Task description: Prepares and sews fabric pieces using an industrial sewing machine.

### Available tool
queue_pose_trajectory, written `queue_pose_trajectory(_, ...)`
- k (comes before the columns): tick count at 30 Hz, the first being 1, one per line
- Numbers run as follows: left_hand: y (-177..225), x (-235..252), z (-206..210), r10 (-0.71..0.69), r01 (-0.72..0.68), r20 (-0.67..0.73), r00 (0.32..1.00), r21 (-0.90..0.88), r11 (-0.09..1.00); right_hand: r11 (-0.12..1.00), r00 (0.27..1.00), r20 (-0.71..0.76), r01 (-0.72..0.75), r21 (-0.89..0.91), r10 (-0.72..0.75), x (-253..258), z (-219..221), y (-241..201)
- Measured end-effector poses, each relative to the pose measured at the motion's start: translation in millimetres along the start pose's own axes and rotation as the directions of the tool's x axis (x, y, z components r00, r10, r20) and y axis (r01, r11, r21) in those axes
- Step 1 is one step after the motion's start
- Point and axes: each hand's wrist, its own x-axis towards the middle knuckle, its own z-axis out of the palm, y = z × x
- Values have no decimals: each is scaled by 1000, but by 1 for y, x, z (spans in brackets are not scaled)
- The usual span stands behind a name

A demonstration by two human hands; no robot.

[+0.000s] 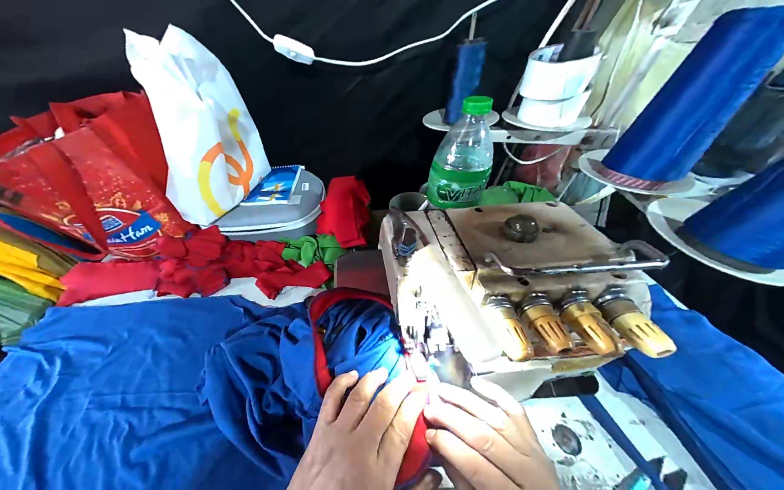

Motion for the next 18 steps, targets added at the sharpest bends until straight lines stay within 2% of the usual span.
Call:
queue_pose_trajectory(8, -5, 4, -3, -5, 4, 22, 1000, 22, 1000, 996, 992, 87, -91, 14, 89, 9, -4, -8)
queue_pose_trajectory(14, -10, 6, 3, -9, 11, -38, 999, 36, 999, 993, 987, 113, -117, 0, 116, 14, -2, -8)
queue_pose_trajectory(18, -17, -2, 6, 62, -61, -28, 998, 26, 998, 992, 985, 122, -125, -10, 125, 13, -3, -13)
